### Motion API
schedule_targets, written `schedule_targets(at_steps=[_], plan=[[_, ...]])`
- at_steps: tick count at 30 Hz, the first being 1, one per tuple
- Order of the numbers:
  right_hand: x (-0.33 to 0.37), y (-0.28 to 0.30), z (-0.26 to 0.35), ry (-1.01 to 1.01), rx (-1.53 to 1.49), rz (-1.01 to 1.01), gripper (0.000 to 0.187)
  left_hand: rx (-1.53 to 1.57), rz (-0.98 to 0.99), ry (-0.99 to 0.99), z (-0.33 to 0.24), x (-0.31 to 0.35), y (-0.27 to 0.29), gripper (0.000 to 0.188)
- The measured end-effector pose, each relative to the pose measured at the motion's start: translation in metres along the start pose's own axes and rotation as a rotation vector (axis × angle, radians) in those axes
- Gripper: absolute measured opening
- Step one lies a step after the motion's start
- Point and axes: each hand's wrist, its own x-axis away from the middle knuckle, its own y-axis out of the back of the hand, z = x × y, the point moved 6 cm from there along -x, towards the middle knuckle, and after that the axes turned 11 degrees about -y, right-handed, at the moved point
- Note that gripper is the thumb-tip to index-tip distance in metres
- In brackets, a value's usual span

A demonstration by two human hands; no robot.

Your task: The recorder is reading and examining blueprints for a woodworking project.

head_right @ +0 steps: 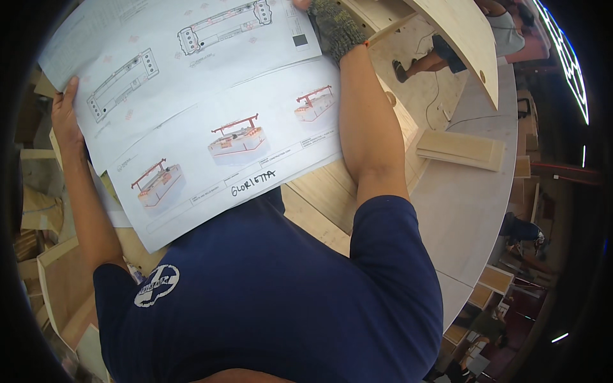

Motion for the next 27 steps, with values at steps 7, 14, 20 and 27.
schedule_targets(at_steps=[7, 14, 20, 27], plan=[[-0.001, -0.004, 0.000, -0.021, 0.087, -0.142, 0.033, 0.042, 0.005, 0.006, 0.006, -0.004, 0.009, 0.027], [0.006, 0.023, 0.017, 0.340, 0.686, -0.450, 0.042, 0.055, 0.018, -0.077, 0.000, -0.001, -0.005, 0.025], [-0.003, 0.046, 0.013, 0.242, 0.346, -0.495, 0.039, 0.163, 0.033, -0.042, 0.009, -0.005, -0.003, 0.024], [-0.016, 0.037, 0.009, 0.150, 0.425, -0.464, 0.068, 0.152, -0.002, -0.061, 0.001, -0.002, -0.001, 0.023]])
